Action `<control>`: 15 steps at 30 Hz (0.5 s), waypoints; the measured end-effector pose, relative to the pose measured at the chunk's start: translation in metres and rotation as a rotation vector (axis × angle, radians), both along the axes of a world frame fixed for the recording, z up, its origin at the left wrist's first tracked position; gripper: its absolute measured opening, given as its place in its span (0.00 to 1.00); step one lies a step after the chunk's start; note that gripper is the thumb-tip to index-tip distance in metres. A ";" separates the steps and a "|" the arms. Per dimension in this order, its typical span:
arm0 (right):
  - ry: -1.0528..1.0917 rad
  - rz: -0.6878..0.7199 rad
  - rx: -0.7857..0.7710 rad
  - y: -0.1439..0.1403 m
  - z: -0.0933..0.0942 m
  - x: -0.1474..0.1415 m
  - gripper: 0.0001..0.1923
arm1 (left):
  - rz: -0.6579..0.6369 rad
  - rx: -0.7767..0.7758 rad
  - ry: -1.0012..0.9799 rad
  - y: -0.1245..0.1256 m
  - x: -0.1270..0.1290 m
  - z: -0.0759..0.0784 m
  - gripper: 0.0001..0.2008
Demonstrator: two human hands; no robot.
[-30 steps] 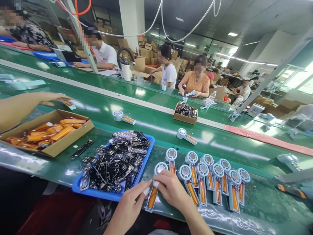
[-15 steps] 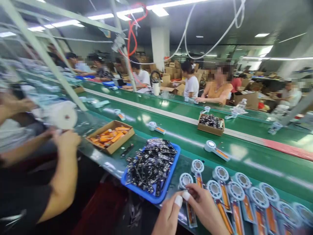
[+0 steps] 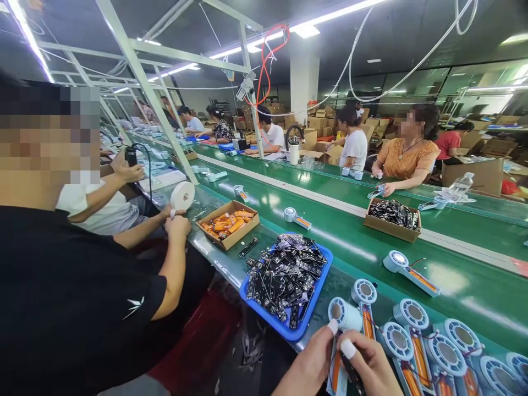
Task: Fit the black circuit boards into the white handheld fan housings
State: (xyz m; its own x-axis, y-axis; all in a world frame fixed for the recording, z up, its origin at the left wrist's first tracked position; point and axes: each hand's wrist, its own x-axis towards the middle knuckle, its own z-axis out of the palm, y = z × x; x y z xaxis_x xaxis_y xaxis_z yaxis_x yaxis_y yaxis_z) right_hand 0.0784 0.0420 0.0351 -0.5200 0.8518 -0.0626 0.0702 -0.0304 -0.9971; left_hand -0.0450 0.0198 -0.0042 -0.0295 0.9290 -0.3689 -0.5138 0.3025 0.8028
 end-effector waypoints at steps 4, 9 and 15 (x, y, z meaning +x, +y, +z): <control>-0.019 -0.089 -0.031 0.007 -0.009 0.013 0.24 | 0.070 0.024 -0.142 0.001 0.008 0.011 0.29; 0.164 -0.201 -0.145 0.011 -0.009 0.012 0.26 | 0.088 -0.002 -0.208 -0.004 0.005 0.017 0.28; 0.302 -0.140 -0.214 0.018 0.006 -0.002 0.24 | 0.062 0.065 -0.018 -0.002 -0.012 0.009 0.26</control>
State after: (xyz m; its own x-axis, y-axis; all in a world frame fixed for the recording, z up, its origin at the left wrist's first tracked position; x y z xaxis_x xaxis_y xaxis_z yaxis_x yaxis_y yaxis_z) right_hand 0.0762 0.0595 0.0407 -0.4223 0.8999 -0.1086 -0.2452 -0.2287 -0.9421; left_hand -0.0573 0.0180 0.0048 -0.0821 0.9476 -0.3087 -0.5443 0.2169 0.8104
